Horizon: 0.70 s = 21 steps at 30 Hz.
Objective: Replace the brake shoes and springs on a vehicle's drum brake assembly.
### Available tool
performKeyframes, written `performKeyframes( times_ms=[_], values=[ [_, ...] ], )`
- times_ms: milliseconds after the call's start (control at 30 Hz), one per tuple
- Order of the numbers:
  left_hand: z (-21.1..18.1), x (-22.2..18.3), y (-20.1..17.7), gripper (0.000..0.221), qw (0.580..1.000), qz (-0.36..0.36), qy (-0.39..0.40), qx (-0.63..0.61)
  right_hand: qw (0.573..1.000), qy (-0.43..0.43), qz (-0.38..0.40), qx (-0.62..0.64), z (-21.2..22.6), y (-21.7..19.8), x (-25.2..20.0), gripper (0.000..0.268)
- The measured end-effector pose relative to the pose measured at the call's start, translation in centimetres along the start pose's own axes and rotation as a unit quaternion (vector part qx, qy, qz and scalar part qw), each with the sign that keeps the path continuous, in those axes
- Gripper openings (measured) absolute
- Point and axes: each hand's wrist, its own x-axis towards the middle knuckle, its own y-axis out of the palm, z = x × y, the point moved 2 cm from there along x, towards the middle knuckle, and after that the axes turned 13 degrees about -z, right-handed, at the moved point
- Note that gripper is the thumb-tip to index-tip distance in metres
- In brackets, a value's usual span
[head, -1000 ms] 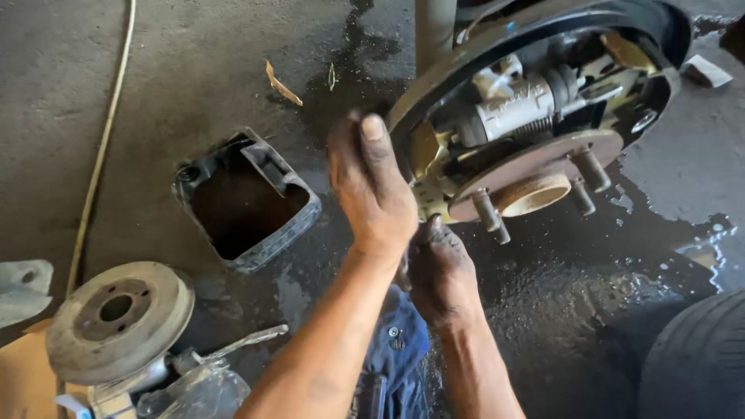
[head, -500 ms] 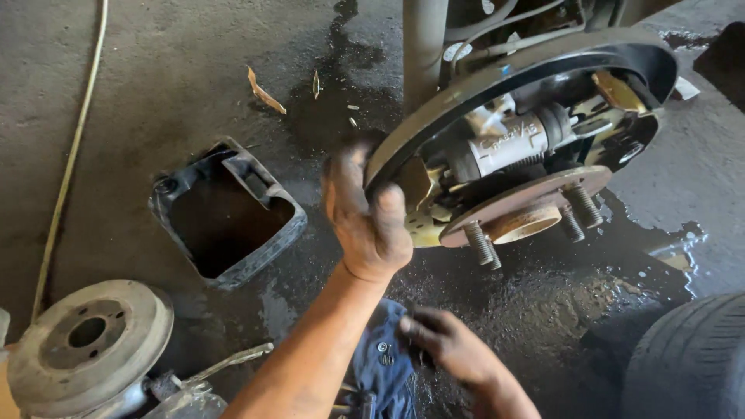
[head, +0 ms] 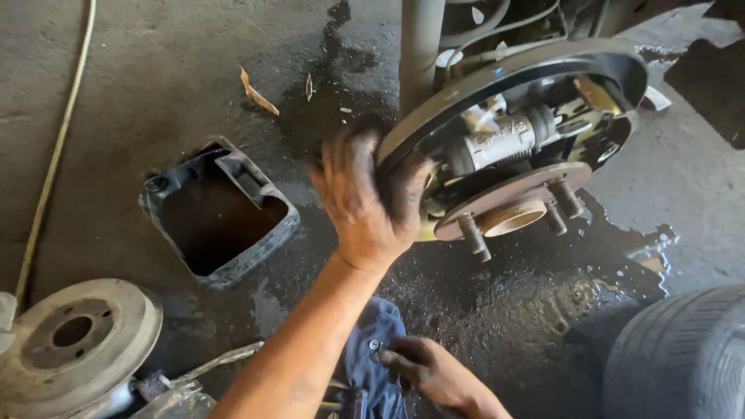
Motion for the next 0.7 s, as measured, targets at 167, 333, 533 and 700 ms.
performKeyframes(
  times_ms=[167, 333, 533, 700],
  values=[
    [-0.6, 0.6, -0.7, 0.048, 0.999, 0.028, -0.01, -0.034, 0.986, 0.125, -0.011, -0.108, -2.4, -0.2, -0.7, 0.054],
    [-1.0, 1.0, -1.1, 0.044, 0.996, 0.036, -0.016, -0.078, 0.983, 0.137, 0.017, -0.117, -1.8, 0.4, -1.5, 0.043],
    [-0.1, 0.2, -0.6, 0.054, 0.998, 0.038, 0.007, -0.048, 0.996, 0.073, 0.011, -0.046, -5.5, 0.8, -0.1, 0.025],
    [0.4, 0.0, -0.4, 0.066, 0.998, 0.028, 0.051, 0.0, 0.995, 0.076, -0.031, -0.06, -9.8, 0.0, 2.0, 0.029]
  ],
)
